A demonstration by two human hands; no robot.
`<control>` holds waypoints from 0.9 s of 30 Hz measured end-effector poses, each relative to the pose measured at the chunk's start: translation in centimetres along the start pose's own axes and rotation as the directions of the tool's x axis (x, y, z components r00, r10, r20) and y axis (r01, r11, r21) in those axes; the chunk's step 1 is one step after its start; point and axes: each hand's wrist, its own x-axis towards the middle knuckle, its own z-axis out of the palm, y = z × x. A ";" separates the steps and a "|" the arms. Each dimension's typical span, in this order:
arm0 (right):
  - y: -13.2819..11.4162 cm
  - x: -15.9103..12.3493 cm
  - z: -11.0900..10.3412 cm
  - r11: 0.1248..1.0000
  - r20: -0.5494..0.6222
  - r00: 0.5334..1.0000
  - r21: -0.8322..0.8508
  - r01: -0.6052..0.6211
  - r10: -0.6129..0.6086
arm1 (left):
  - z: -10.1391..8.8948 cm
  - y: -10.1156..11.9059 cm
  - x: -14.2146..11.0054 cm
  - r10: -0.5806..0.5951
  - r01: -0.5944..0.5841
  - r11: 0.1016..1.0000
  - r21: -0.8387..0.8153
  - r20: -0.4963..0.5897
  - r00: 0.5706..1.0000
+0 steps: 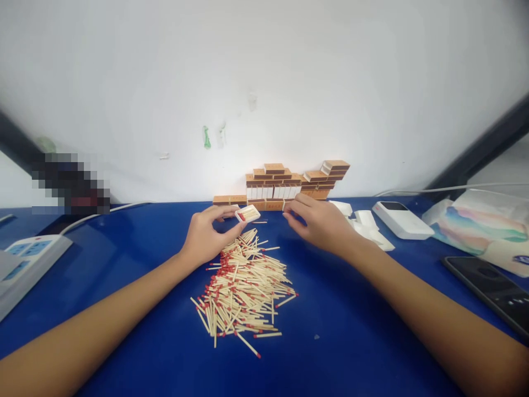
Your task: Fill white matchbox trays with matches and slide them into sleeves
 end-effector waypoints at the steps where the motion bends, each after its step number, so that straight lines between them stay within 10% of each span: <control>1: 0.0 0.0 0.1 1.000 0.007 1.000 0.000 -0.002 0.002 | 0.0 -0.2 0.1 -0.009 0.009 1.000 0.002 -0.012 1.000; 10: 1.1 0.2 -0.4 0.996 0.013 1.000 -0.089 -0.001 0.002 | -0.2 -0.7 0.0 0.034 -0.032 0.998 0.058 -0.029 0.999; 16: 6.3 -0.2 -3.6 0.911 -0.001 0.960 -0.315 -0.267 0.281 | -0.2 -0.6 -0.1 0.092 -0.093 0.995 0.037 0.019 0.996; 20: 9.0 -0.9 -4.3 0.855 0.087 0.888 -0.326 -0.403 0.452 | 0.0 -0.6 -0.1 0.189 -0.192 0.980 0.056 0.060 0.980; 27: 10.3 -1.5 -3.7 0.912 0.295 0.864 -0.178 -0.370 0.408 | 0.0 -0.5 -0.1 0.230 -0.236 0.969 0.072 0.077 0.970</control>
